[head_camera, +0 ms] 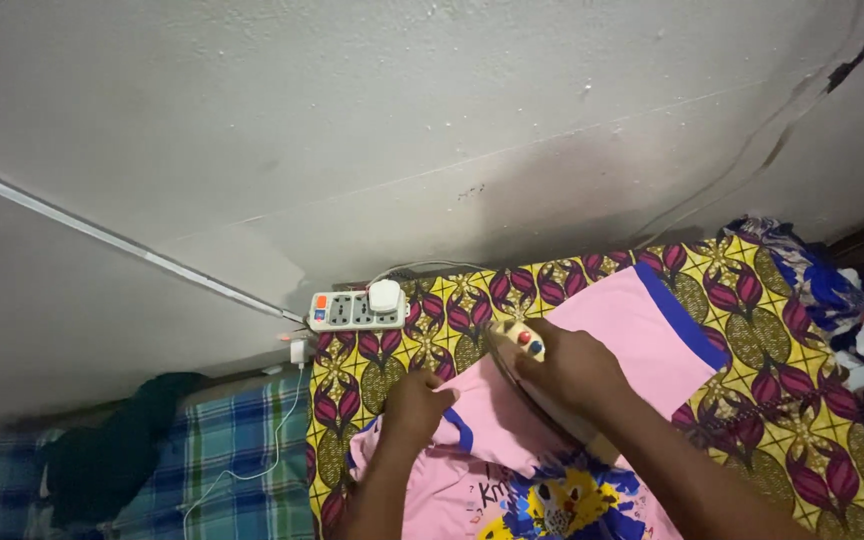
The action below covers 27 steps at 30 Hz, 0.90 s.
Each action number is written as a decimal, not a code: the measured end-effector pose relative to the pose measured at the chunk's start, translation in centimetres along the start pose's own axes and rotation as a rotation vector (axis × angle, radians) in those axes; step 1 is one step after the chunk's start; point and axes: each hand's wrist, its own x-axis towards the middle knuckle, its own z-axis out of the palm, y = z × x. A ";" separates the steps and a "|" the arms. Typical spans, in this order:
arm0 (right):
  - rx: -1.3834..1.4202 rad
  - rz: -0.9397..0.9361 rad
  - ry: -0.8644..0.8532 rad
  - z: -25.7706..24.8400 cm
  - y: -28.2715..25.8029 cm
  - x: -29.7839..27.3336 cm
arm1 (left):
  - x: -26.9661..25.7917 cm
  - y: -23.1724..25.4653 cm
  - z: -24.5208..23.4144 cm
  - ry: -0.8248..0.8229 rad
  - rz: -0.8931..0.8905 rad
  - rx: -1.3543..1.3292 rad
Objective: Ironing a pink graphic t-shirt on a covered surface.
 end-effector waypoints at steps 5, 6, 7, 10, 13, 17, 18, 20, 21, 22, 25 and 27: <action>-0.033 -0.137 -0.173 -0.5 -2.3 -2.0 | 1.0 -1.0 0.6 0.089 0.037 0.037; -0.052 -0.195 -0.208 -0.5 -2.7 -2.6 | 0.8 -0.6 0.4 0.037 -0.028 0.071; -0.052 -0.194 -0.207 -1.1 -3.1 -2.9 | 1.0 -0.9 0.6 0.037 -0.026 0.070; -0.097 -0.188 -0.194 -1.6 -3.2 -4.0 | 1.3 -2.3 1.5 0.052 -0.049 -0.046; -0.117 -0.087 -0.174 -1.4 -1.0 -3.8 | 1.5 -2.4 1.9 0.142 0.052 -0.027; -0.134 -0.129 -0.184 -1.4 0.9 -3.5 | 0.4 -0.3 0.3 0.092 -0.022 -0.063; -0.148 -0.163 -0.200 -1.3 0.9 -3.6 | 0.1 0.0 0.0 0.036 -0.095 -0.102; -0.156 -0.145 -0.178 -1.0 -0.5 -4.2 | 1.0 -1.5 0.6 0.047 -0.039 -0.076; -0.163 -0.123 -0.155 -0.9 -1.1 -4.6 | 1.5 -2.1 0.9 0.053 0.019 -0.050; -0.167 -0.120 -0.146 -1.0 -1.6 -4.5 | 1.8 -2.3 1.1 0.052 0.028 -0.053; -0.133 -0.039 -0.050 -1.0 -2.0 -4.4 | 2.3 -2.7 1.7 0.071 0.065 0.079; -0.162 -0.074 -0.067 -0.5 -1.0 -3.9 | 2.4 -3.2 1.9 0.103 0.100 0.013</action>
